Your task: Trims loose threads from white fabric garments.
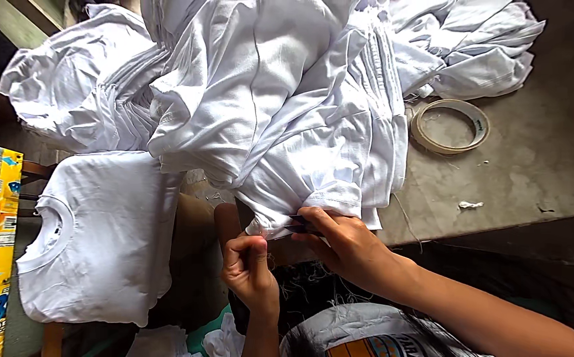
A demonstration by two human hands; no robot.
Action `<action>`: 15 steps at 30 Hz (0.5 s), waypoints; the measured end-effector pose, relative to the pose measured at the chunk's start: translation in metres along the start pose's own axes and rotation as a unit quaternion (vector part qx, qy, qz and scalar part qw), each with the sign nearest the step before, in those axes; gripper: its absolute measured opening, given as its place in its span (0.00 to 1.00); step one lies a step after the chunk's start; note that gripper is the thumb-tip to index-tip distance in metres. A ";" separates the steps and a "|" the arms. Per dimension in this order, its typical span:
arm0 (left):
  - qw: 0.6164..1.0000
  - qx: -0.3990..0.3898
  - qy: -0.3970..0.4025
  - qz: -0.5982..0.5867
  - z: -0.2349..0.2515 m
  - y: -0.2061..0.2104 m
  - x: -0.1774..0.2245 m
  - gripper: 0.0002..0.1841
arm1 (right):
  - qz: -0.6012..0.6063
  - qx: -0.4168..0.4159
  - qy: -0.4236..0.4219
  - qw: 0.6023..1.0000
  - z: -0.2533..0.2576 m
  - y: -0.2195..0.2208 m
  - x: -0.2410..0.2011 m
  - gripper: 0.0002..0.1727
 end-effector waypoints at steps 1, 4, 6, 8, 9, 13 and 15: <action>1.000 -0.012 0.002 -0.005 -0.001 0.000 0.001 0.04 | 0.001 0.000 -0.001 1.000 0.000 0.000 0.000 0.17; 0.999 -0.034 0.005 -0.014 -0.003 0.001 0.003 0.04 | -0.019 -0.016 -0.018 1.000 0.000 0.002 -0.002 0.17; 0.999 -0.038 0.011 -0.011 -0.003 0.002 0.004 0.04 | -0.055 -0.028 -0.037 0.997 0.001 0.006 -0.007 0.16; 0.999 -0.044 0.026 0.000 -0.003 0.004 0.005 0.04 | -0.080 -0.027 -0.047 0.995 0.002 0.011 -0.012 0.16; 0.998 -0.047 0.031 0.004 -0.003 0.005 0.006 0.05 | -0.084 -0.023 -0.049 0.995 0.002 0.011 -0.012 0.15; 0.997 -0.055 0.052 0.023 -0.004 -0.003 0.010 0.09 | -0.052 -0.017 -0.029 0.998 0.006 0.007 -0.009 0.16; 0.990 -0.058 0.077 0.099 0.011 -0.017 0.013 0.19 | 0.001 -0.024 -0.016 1.000 0.006 -0.004 -0.010 0.17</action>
Point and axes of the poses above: each hand's wrist, its own z-axis towards the middle knuckle, its own y-axis out of the palm, x = y × z, the point moved 6 cm from there along z, towards the middle knuckle, and after that the axes turned 7 degrees about z, right-handed, at the moved point
